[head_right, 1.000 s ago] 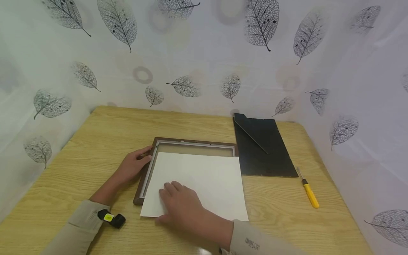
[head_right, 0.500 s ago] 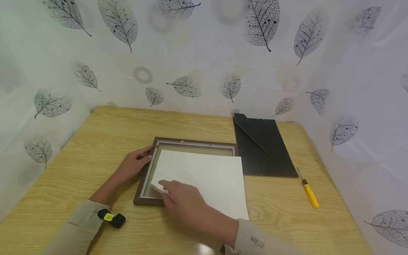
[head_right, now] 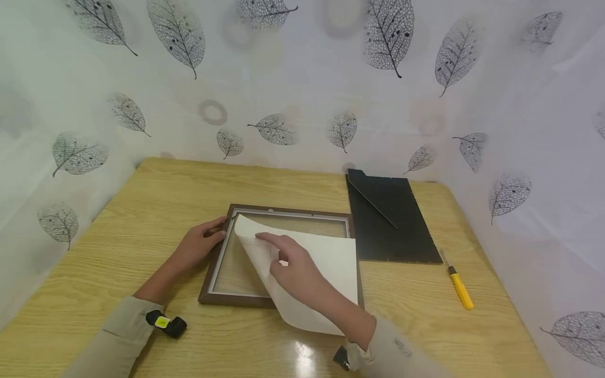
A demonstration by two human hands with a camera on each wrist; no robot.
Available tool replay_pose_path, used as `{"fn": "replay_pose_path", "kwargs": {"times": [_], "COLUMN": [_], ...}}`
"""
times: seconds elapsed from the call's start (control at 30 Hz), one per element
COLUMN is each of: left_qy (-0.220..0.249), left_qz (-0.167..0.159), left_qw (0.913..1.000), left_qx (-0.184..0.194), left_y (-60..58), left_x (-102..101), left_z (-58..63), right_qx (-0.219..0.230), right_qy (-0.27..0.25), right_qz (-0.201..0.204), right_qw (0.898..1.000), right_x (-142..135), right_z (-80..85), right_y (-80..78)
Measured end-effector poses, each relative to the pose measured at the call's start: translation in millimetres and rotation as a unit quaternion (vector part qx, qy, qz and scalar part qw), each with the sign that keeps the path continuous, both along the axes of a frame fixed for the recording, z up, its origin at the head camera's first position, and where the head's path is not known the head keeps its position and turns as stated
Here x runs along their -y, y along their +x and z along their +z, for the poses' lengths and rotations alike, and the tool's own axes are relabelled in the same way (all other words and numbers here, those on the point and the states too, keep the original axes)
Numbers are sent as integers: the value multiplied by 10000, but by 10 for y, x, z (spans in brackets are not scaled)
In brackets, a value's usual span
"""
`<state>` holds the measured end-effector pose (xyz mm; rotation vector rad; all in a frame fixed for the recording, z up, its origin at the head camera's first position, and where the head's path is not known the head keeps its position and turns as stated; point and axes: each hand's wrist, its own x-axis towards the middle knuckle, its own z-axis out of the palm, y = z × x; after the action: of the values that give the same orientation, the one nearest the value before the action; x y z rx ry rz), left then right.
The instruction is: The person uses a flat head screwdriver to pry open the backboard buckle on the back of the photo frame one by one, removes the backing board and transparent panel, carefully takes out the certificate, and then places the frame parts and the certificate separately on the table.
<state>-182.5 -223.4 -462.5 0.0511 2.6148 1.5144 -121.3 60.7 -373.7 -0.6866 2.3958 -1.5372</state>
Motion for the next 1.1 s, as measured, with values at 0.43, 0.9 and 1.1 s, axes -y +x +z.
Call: {"fn": "replay_pose_path", "kwargs": {"times": [0.43,0.9,1.1], "left_qy": [-10,-15,5], "left_qz": [-19,-55,-65], "left_qw": [10000,10000,9999], "left_qx": [-4,-46,-96], "left_y": [4,8,10], "left_x": [-9,-7,-10], "left_z": [6,-6,0], "right_qx": [1254,2619,2025], "right_qy": [-219,-244,192], "right_qz": [205,1350,1214], "right_qw": [9917,9553,9715], "right_x": [-320,-533,-582], "right_z": [233,316,406], "right_y": [-199,-381,-367]}}
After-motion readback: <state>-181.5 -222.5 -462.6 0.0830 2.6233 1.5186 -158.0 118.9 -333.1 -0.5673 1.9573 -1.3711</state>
